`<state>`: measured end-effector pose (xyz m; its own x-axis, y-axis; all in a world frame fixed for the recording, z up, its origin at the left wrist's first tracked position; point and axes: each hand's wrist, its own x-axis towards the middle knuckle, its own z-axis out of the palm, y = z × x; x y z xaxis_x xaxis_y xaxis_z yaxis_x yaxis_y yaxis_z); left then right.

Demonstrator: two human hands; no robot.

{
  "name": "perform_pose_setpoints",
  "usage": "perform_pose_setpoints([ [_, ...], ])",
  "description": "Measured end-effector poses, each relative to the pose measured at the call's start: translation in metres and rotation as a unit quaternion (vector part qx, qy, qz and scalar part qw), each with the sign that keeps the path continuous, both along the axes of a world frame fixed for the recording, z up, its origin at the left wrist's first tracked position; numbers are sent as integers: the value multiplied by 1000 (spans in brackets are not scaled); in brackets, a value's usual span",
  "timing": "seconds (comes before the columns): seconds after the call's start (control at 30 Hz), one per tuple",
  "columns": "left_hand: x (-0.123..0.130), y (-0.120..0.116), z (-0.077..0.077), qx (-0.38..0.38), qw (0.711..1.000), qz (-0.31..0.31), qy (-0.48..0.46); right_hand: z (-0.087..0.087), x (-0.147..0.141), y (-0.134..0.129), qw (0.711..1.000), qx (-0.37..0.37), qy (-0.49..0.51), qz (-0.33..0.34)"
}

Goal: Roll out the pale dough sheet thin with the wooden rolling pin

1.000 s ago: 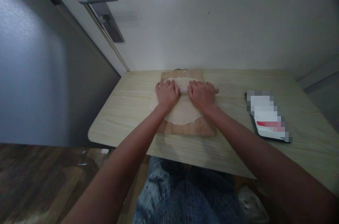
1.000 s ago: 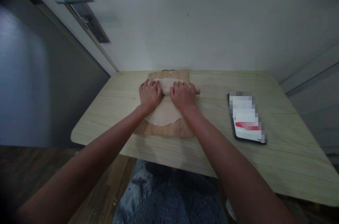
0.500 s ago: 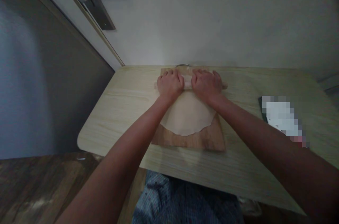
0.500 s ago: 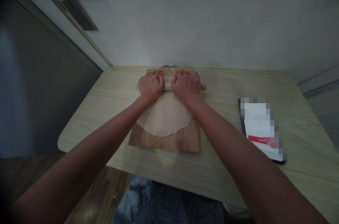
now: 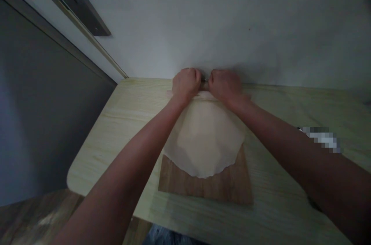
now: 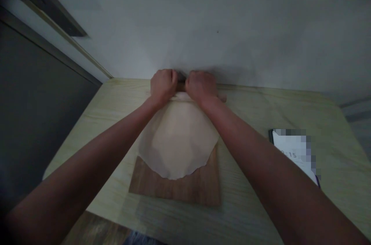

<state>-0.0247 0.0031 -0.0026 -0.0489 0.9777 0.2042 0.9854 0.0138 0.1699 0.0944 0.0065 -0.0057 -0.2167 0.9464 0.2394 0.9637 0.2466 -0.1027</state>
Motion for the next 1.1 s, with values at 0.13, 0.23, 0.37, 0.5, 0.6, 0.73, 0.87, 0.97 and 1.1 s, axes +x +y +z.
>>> perform_pose_setpoints([
  [0.13,2,12,1,1,1000,-9,1,0,-1,11,1000,-9,5,-2],
  [0.23,2,14,0,7,1000,-4,1,1,-2,13,1000,-21,17,-6],
  [0.37,1,8,-4,6,1000,7,-8,0,-2,7,999,-23,45,-21],
  [0.5,1,-11,-11,12,999,30,-6,-2,-3,-16,998,-6,49,-47],
  [0.6,1,-34,-17,34,999,36,9,-6,-4,-43,998,17,46,-43],
  [0.73,1,-64,-19,76,996,4,38,-11,-5,-72,998,59,29,-12],
  [0.87,0,-87,-17,97,993,-19,57,-13,-3,-92,998,61,25,-6],
  [0.97,-1,-100,-16,97,993,-31,56,-13,-2,-106,997,69,22,0],
  [1.1,-1,-111,-17,92,994,-26,52,-14,0,-116,997,68,21,12],
])
